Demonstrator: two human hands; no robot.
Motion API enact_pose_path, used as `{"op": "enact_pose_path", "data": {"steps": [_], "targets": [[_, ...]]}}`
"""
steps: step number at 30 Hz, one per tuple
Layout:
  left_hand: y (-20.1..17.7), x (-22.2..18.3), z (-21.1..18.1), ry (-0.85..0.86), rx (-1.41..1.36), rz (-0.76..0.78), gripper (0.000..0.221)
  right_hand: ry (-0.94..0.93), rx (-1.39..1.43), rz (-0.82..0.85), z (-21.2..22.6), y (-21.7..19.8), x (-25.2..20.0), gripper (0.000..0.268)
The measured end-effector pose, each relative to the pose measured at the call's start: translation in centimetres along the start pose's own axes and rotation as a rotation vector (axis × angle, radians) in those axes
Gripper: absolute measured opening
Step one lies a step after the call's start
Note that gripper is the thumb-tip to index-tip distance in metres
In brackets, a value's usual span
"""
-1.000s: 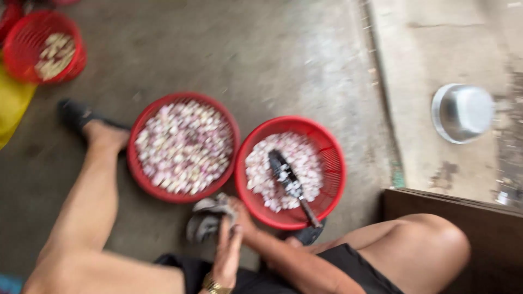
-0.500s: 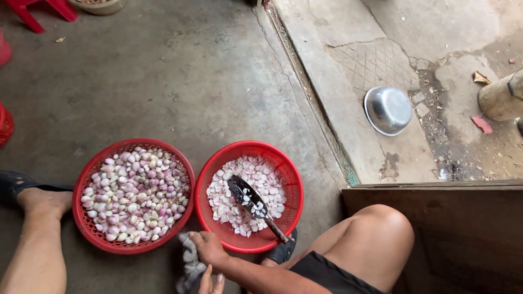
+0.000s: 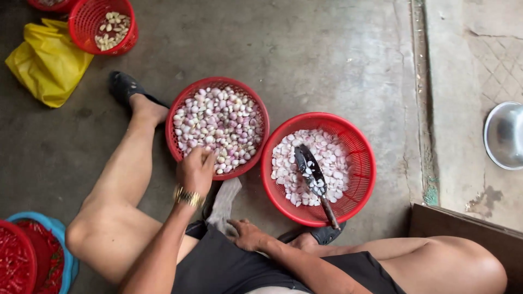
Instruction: A person is sitting on the floor slicing small onions or shallots into a red basket using a knife.
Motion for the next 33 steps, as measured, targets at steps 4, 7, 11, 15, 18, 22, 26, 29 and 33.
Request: {"op": "enact_pose_path", "data": {"steps": [4,7,11,15,18,22,26,29,33], "targets": [[5.8,4.3,3.8,0.102,0.080,-0.113,0.055,-0.070,-0.084,-0.058,5.2,-7.8,-2.8,0.072],[9.9,6.4,6.5,0.097,0.242,-0.083,0.036,-0.007,0.152,-0.303,6.2,-17.7,-5.4,0.047],[15.8,7.5,10.6,0.063,0.481,0.097,0.025,0.307,-0.475,-0.669,-4.0,-26.0,-8.6,0.058],[18.0,7.6,12.6,0.095,0.525,0.134,0.026,0.451,-0.628,-0.655,-17.8,-23.9,-9.4,0.074],[16.6,7.4,10.8,0.089,0.501,0.141,0.037,0.507,-0.654,-0.522,-20.4,-20.8,-8.2,0.053],[16.3,7.1,10.3,0.019,0.391,0.102,0.030,0.536,-0.478,-0.578,-16.5,-22.6,-9.6,0.037],[16.3,4.8,7.6,-0.260,-0.201,-0.066,0.025,0.601,-0.122,-0.630,-5.4,-28.0,-13.8,0.041],[18.0,0.2,3.2,-0.628,-0.675,0.134,0.014,0.601,0.023,-0.641,-1.4,-29.1,-15.4,0.044],[23.0,-6.9,1.2,-0.802,-0.874,0.400,0.015,0.568,-0.020,-0.668,-1.6,-28.1,-15.9,0.044]]}}
Point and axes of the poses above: each hand's wrist, its own x-axis towards the middle knuckle, its own y-axis out of the palm, z = x × y, the point moved 5 cm from there along x, towards the middle knuckle, and after that the axes turned 14 degrees about -z, right-handed, at the moved point
